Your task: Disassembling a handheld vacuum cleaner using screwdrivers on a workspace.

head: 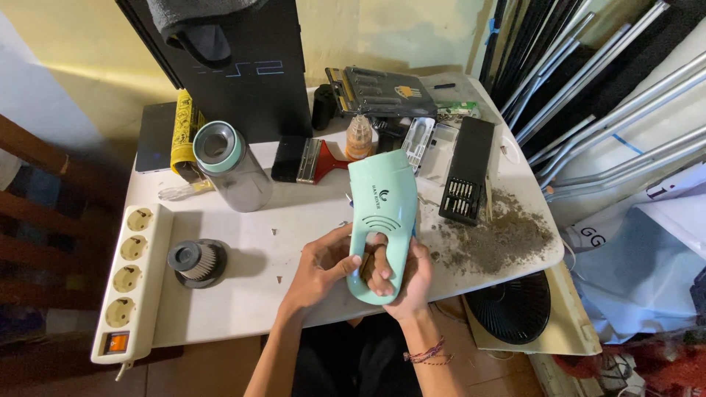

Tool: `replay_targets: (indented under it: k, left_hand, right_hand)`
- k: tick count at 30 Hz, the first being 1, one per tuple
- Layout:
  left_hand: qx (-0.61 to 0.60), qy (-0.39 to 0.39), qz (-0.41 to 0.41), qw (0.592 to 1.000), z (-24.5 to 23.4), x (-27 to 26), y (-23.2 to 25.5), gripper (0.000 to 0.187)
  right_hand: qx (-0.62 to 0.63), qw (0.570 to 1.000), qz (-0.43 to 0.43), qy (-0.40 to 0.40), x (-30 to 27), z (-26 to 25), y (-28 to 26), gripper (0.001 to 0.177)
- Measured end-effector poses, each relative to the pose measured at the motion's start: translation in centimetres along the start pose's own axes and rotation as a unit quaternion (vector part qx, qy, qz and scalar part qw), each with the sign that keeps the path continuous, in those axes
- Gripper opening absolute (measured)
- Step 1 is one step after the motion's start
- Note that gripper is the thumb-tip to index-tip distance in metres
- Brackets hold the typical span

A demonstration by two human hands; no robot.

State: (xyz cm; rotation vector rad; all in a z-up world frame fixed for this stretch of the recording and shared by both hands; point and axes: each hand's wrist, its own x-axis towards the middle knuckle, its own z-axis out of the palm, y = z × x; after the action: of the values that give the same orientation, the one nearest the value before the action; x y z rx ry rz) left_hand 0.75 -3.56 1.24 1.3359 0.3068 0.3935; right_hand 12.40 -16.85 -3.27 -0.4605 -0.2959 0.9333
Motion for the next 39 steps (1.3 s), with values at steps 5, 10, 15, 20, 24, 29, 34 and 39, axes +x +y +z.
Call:
replay_targets:
  k: [5, 10, 15, 20, 24, 29, 34, 39]
  left_hand:
    - [-0.009, -0.022, -0.003, 1.000, -0.7, 0.1, -1.5, 0.063]
    - [-0.028, -0.043, 0.006, 0.999, -1.0, 0.3, -2.5, 0.064]
    - [0.014, -0.026, -0.001, 1.000, -0.7, 0.4, -1.8, 0.062]
    - [-0.021, 0.022, 0.067, 0.997, -0.7, 0.7, -2.3, 0.055]
    - [-0.095, 0.011, 0.098, 0.991, -1.3, 0.8, -2.9, 0.077]
    - [-0.068, 0.065, 0.093, 0.991, -2.5, 0.8, -5.5, 0.089]
    - [0.026, 0.133, 0.120, 0.984, -2.2, 0.4, -5.2, 0.062]
    - [0.029, 0.173, 0.002, 0.985, -2.0, 0.6, -4.8, 0.026]
  right_hand:
    - [-0.073, 0.996, -0.039, -0.014, -0.4, -0.2, 0.2, 0.061]
    - [-0.064, 0.997, -0.043, -0.011, -0.8, -0.5, 0.2, 0.066]
    - [-0.107, 0.992, -0.070, -0.009, -0.8, 0.5, 0.1, 0.068]
    - [-0.220, 0.961, -0.162, -0.046, 0.6, 0.1, 0.2, 0.057]
    - [-0.505, 0.801, -0.320, -0.043, 1.8, 3.3, -0.6, 0.046]
    - [-0.682, 0.587, -0.433, -0.049, 3.8, 2.3, 0.9, 0.045]
    - [-0.754, 0.503, -0.411, -0.096, 3.4, 2.4, 1.1, 0.033]
    - [-0.751, 0.478, -0.446, -0.094, 3.7, 1.2, 2.2, 0.032]
